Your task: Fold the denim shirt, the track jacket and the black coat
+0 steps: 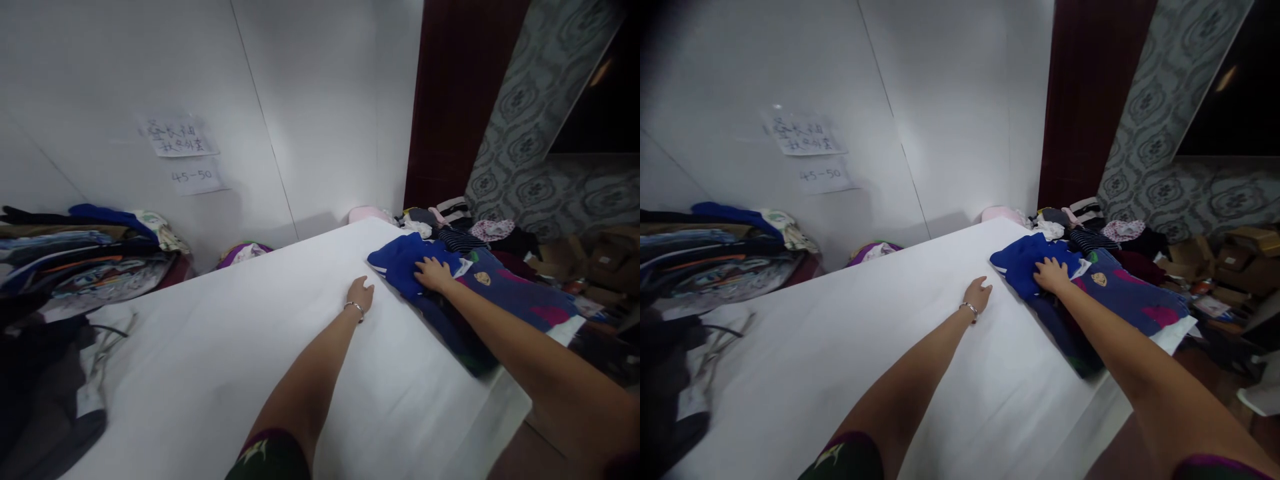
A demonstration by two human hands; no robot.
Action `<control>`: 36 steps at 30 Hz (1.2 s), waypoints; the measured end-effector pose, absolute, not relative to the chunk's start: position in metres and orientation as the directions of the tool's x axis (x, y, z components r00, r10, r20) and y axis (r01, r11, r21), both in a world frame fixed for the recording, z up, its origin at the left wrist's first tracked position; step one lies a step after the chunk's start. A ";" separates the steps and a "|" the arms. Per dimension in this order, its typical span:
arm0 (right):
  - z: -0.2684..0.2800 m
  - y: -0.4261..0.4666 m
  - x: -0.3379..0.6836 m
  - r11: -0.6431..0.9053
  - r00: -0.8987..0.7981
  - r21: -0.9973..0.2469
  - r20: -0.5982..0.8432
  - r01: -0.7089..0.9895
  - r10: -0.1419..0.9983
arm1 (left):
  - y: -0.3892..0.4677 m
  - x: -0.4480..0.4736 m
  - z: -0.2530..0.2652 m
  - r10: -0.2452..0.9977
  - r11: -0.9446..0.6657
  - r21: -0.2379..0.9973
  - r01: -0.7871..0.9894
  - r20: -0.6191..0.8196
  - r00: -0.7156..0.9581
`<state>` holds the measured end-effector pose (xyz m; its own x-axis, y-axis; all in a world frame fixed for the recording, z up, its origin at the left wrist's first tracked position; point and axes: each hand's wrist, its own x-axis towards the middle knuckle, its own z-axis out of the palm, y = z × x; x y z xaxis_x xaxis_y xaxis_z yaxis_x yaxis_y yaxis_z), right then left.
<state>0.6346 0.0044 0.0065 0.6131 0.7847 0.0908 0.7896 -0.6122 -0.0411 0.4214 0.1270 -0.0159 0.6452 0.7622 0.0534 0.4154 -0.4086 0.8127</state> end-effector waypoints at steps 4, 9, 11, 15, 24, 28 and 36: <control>0.014 -0.002 0.588 -0.389 0.378 -0.023 0.294 0.921 0.878 | 0.136 0.423 -0.012 0.739 -0.453 0.793 0.408 0.077 0.670; 0.010 -0.019 0.559 -0.312 0.273 0.118 0.264 0.943 0.925 | 0.135 0.447 -0.010 0.639 -0.578 0.741 0.341 0.152 0.754; 0.011 -0.023 0.560 -0.298 0.265 0.119 0.236 0.947 0.935 | 0.133 0.457 -0.008 0.539 -0.698 0.633 0.335 0.156 0.828; 0.018 -0.023 0.565 -0.347 0.328 0.070 0.197 0.935 0.924 | 0.133 0.471 -0.006 0.416 -0.850 0.328 0.412 -0.059 0.907; 0.021 -0.016 0.555 -0.331 0.322 0.103 0.097 0.938 0.942 | 0.142 0.470 -0.010 0.498 -0.812 0.267 0.519 -0.148 0.855; 0.019 -0.014 0.552 -0.369 0.362 0.107 0.080 0.923 0.929 | 0.136 0.458 -0.015 0.486 -0.832 0.273 0.483 -0.059 0.872; 0.015 -0.008 0.549 -0.436 0.439 0.166 0.026 0.884 0.898 | 0.126 0.422 -0.024 0.435 -0.859 0.281 0.429 -0.041 0.899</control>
